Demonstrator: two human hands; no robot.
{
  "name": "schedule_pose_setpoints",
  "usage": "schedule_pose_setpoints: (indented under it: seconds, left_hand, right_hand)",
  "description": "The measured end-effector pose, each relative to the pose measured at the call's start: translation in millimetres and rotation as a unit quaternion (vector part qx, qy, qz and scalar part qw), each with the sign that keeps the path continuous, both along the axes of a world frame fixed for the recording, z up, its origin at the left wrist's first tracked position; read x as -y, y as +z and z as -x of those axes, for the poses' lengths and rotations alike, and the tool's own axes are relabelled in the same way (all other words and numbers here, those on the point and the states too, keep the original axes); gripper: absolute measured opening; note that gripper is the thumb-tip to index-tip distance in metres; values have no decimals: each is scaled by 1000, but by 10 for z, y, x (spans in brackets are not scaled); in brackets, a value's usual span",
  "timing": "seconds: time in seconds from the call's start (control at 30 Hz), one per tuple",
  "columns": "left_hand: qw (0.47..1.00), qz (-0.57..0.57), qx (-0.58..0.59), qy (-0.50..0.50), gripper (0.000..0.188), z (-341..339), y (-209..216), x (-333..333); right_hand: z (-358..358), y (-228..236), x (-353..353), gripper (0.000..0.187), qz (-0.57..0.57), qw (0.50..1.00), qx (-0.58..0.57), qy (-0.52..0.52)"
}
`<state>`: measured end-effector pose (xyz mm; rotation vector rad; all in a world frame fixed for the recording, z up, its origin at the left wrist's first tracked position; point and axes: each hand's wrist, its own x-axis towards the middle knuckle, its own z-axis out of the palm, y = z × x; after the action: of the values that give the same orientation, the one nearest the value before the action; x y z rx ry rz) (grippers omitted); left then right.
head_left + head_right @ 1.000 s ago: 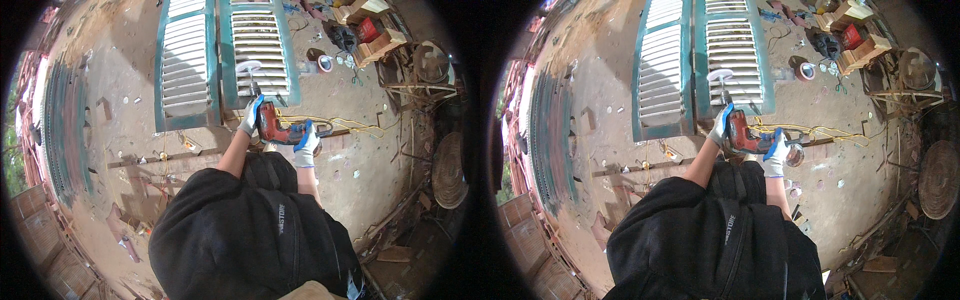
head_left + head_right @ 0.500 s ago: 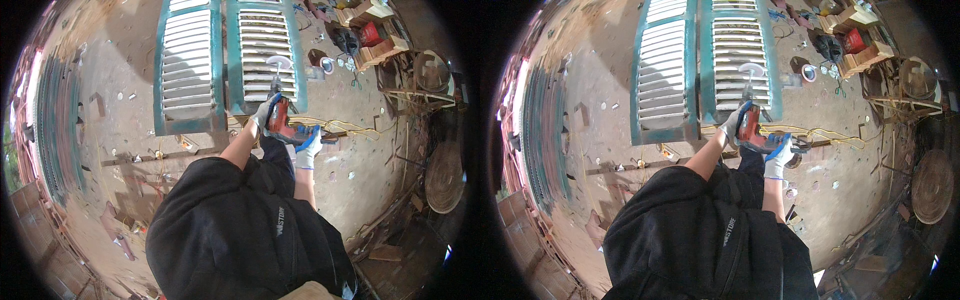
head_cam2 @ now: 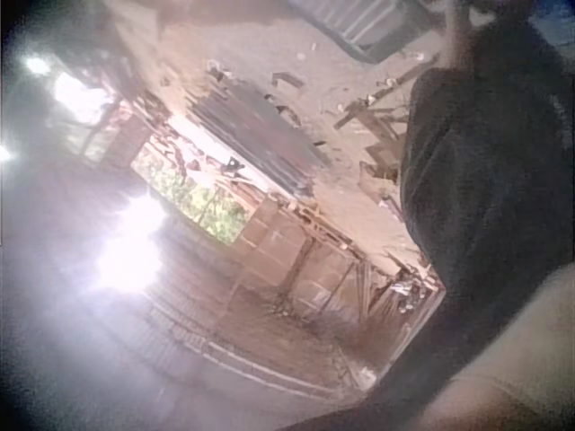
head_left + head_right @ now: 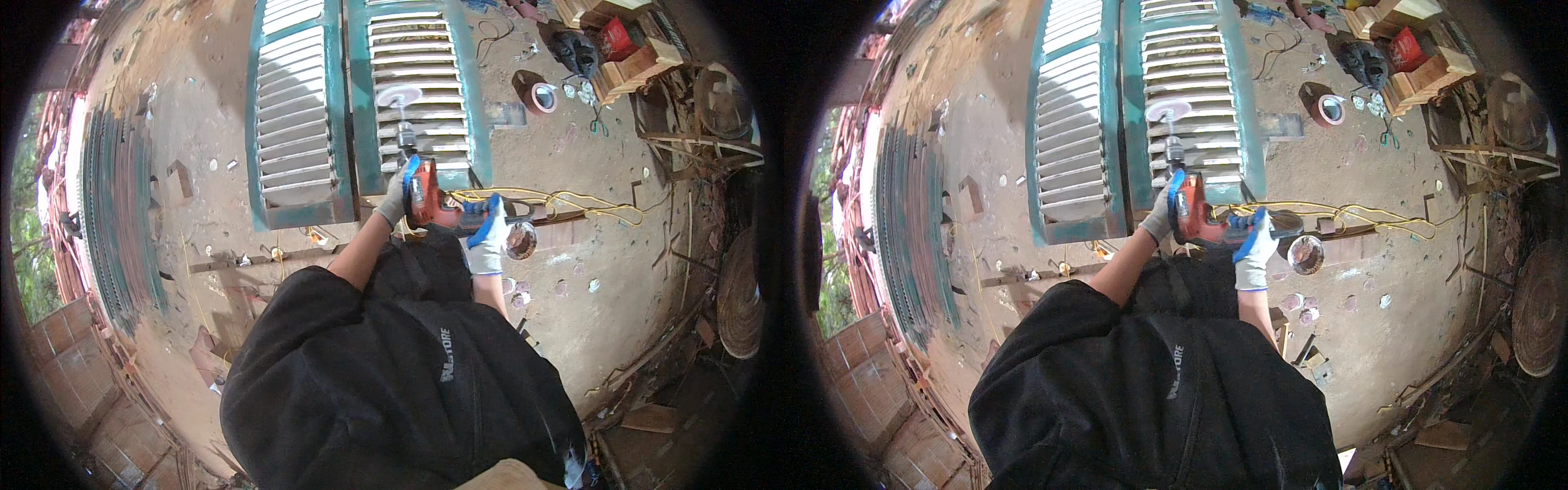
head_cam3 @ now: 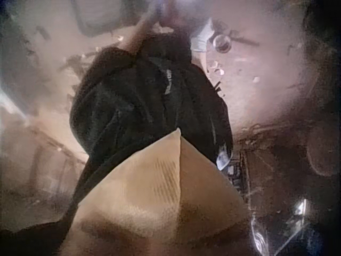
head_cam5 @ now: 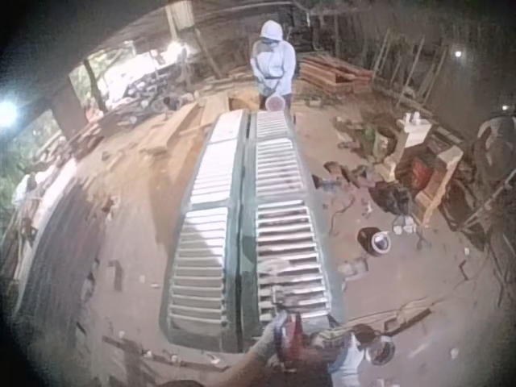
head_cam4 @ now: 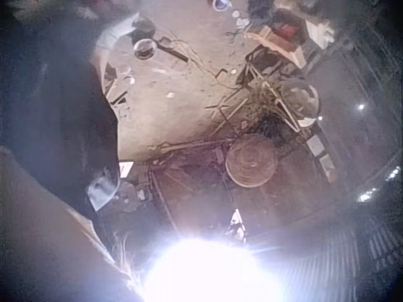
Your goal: The person uses a handheld electric sander to sand the slats of two green wooden shutters placed on a workbench. The person moves the sander systematically across the slats, covering both shutters.
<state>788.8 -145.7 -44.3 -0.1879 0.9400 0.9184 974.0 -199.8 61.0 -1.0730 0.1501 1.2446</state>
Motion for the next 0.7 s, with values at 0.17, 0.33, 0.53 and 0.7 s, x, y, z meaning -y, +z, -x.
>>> schedule_pose_setpoints:
  seconds: [0.17,0.33,0.53,0.7]
  left_hand:
    - [980,-94,132,-115,47,-197,169,-176]
    - [972,-106,172,-122,39,-144,305,-177]
    - [984,-123,128,-20,29,247,227,42]
    - [990,-109,86,-7,28,185,180,225]
  right_hand:
    - [-246,112,21,30,33,990,133,27]
    - [-149,162,93,30,-9,990,131,59]
    - [240,14,89,26,29,978,196,71]
    - [162,66,242,26,16,991,103,82]
